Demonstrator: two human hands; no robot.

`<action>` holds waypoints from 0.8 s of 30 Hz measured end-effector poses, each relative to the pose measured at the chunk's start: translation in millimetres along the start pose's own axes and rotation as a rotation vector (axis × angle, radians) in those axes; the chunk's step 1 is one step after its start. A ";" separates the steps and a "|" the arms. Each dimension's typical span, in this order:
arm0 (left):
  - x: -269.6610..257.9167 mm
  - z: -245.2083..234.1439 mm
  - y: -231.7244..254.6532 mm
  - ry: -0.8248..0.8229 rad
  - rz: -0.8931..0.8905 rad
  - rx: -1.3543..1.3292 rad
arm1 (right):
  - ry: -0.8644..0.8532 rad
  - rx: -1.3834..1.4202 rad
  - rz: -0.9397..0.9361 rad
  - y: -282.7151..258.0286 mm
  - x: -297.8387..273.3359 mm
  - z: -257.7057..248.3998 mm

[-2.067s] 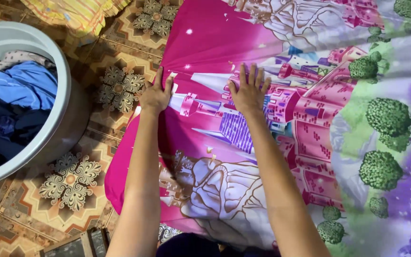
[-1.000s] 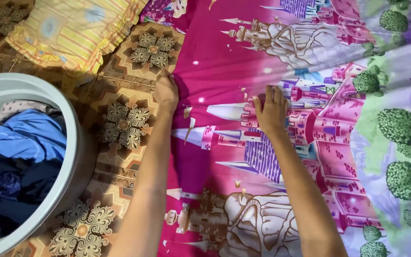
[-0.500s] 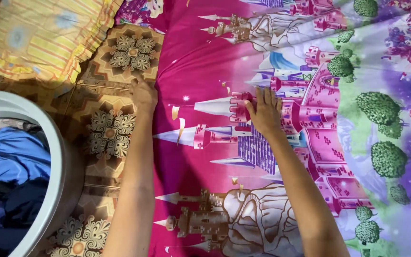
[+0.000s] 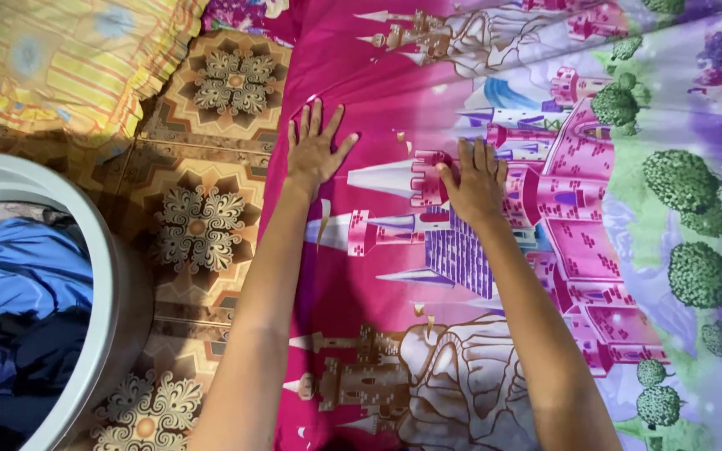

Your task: The person folds a large pink Barbie-themed bed sheet on a tiled floor. They smooth the fabric, fold one side over, then fold the remaining portion in half, pressing down to flatten the folds.

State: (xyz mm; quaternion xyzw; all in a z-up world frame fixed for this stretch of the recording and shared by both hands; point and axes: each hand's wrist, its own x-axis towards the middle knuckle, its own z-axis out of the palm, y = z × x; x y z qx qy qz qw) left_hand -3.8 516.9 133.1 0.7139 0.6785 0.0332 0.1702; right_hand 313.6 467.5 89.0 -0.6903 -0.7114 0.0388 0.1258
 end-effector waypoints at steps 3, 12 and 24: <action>22.1 11.3 -19.8 0.011 -0.009 0.019 | 0.032 -0.030 -0.017 -9.9 0.6 -7.8; 1.4 1.2 -22.5 0.245 0.047 -0.149 | 0.091 -0.023 -0.067 -0.4 0.3 -4.6; 47.1 115.2 -151.6 0.337 -0.522 -0.780 | -0.006 0.051 0.129 -20.0 12.6 9.2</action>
